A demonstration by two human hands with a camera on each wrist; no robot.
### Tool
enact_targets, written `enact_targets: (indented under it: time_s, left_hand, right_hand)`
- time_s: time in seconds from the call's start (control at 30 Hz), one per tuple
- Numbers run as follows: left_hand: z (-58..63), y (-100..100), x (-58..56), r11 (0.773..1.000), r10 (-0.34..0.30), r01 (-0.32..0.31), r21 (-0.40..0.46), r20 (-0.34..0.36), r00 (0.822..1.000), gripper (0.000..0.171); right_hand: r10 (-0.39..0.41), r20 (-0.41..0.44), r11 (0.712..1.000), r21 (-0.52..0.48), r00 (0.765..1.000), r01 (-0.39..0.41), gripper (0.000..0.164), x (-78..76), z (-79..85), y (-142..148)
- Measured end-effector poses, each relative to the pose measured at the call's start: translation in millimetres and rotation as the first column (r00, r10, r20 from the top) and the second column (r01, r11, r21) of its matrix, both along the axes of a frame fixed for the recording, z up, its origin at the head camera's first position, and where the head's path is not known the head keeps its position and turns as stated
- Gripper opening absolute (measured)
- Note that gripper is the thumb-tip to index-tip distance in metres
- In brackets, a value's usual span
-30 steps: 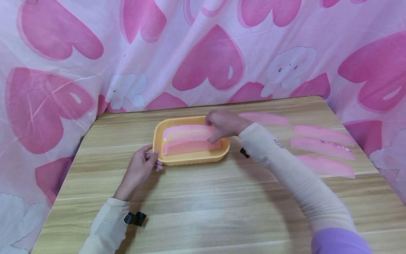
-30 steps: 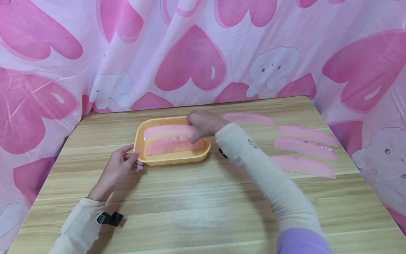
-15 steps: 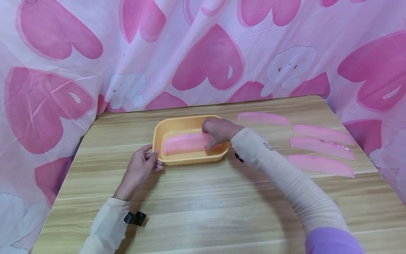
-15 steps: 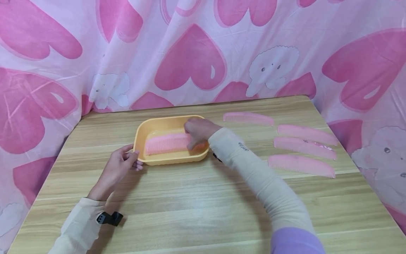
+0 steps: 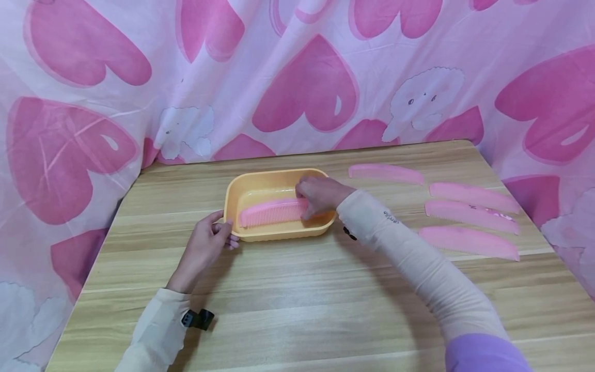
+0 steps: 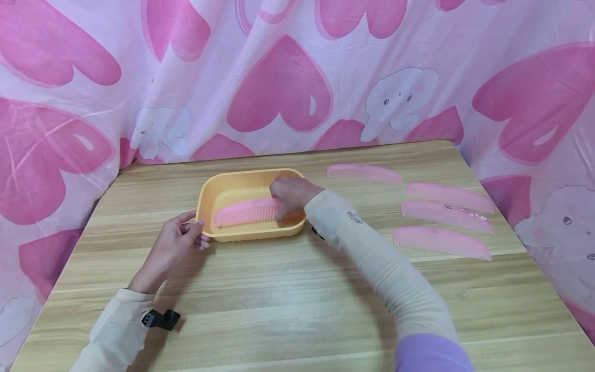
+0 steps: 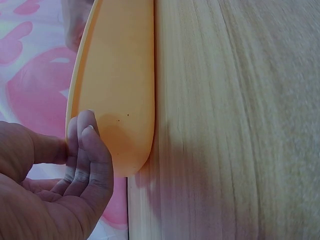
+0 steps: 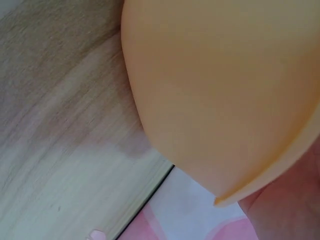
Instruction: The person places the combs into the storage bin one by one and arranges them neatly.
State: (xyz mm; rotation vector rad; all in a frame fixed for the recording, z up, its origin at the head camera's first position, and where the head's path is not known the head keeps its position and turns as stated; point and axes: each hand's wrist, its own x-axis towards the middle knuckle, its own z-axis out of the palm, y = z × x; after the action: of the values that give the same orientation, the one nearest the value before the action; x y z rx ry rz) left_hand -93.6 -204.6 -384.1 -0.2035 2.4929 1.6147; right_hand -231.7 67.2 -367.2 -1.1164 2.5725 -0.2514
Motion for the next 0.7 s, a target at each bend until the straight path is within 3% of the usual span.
enact_targets:
  time_s: [0.27, 0.43, 0.7]
  left_hand:
    - [0.0, 1.2, -0.1, 1.000, -0.004, 0.004, 0.007, 0.002, 1.000, 0.048]
    - [1.8, 1.2, 0.2, 1.000, 0.003, -0.003, -0.004, 0.011, 1.000, 0.050]
    - [1.4, 1.7, 0.2, 1.000, 0.012, -0.012, 0.000, 0.010, 1.000, 0.050]
  right_hand:
    - [-0.008, 0.029, 1.000, 0.004, 1.000, 0.008, 0.042, 4.0, 4.8, 4.3]
    - [0.011, 0.029, 0.999, -0.053, 1.000, -0.010, 0.048, 6.5, 12.5, 12.6]
    - [-0.037, 0.048, 0.988, -0.149, 0.998, 0.044, 0.052, 8.0, 32.9, 41.3]
